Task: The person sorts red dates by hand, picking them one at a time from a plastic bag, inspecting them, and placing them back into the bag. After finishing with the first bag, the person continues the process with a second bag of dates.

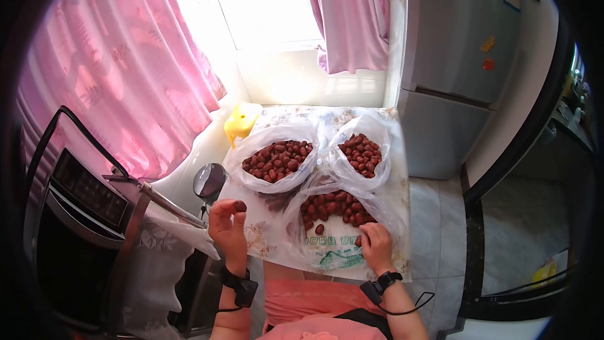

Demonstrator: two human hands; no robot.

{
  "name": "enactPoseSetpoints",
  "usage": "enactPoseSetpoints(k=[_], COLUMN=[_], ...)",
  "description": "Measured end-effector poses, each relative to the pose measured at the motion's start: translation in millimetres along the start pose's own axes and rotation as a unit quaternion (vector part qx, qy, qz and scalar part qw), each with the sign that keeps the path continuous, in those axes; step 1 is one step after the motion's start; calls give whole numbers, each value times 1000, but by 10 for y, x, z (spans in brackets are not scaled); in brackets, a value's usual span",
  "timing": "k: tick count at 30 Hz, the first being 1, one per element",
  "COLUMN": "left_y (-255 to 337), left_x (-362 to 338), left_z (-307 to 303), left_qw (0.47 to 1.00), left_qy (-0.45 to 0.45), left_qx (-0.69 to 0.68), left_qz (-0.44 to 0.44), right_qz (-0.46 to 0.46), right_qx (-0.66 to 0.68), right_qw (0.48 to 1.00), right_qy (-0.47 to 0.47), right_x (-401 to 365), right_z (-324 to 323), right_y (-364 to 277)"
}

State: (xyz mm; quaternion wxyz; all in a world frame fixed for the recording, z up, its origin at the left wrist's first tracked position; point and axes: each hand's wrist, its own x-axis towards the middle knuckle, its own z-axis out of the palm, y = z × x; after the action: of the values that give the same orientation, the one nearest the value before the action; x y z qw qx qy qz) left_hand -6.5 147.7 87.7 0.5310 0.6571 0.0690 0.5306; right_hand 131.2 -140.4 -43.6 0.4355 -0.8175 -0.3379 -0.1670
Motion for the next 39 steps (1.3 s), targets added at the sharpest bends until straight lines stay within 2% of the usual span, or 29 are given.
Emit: enactPoseSetpoints(k=[2,5,7,8,11,13,14,16,17,19,21,23,27,29,30,32,33,35,37,39], left_y=[24,-121,-231,-299,-445,-530,-543,-641,-672,-728,-797,-849,-838,-747,-711,-674,-684,-724,-781,-839], left_x=[170,459,677,693,440,36,-171,-579,-704,-890,-961,-980,-1003,-1045,-1065,-1108,-1142,-1178,-1169,-1198], left_z=[23,82,195,293,343,439,497,540,568,621,645,667,661,619,576,453,398,305,293,307], left_qw=[999,999,987,983,986,985,977,946,946,926,916,883,883,941,941,963,964,957,962,961], left_qy=[11,3,-13,27,19,-73,-148,-282,-281,-290,-308,-335,-347,-292,-292,-215,-213,-173,-153,-151], left_qx=[17,32,162,181,165,151,151,146,147,238,256,328,315,132,133,120,123,138,136,100], left_qz=[34,7,23,-2,-21,-41,-23,-63,-63,35,16,24,13,-109,-108,-109,-105,-187,-180,-209], right_qz=[-3,-12,-7,-3,-9,-3,-4,-5,-6,-7,-7,-4,-6,-2,-3,-4,-7,0,-9,-8], right_qx=[-2,-12,-7,0,-12,-10,-5,-5,-5,-5,-7,-1,-1,1,2,3,7,1,4,-5], right_qw=[1000,1000,1000,1000,1000,1000,1000,1000,1000,1000,1000,1000,1000,1000,1000,1000,1000,1000,1000,1000], right_qy=[3,5,3,3,4,5,4,0,1,4,6,3,8,7,7,8,10,5,6,2], right_x=[-3,-13,8,-3,-5,0,2,-1,12,28,12,22,7,9,6,3,-2,-4,11,6], right_z=[4,21,9,3,8,8,6,9,16,18,3,2,13,15,14,21,24,21,23,10], right_y=[-6,26,0,-18,4,-14,-17,-4,1,-10,-20,-20,4,-1,0,8,7,9,0,-1])
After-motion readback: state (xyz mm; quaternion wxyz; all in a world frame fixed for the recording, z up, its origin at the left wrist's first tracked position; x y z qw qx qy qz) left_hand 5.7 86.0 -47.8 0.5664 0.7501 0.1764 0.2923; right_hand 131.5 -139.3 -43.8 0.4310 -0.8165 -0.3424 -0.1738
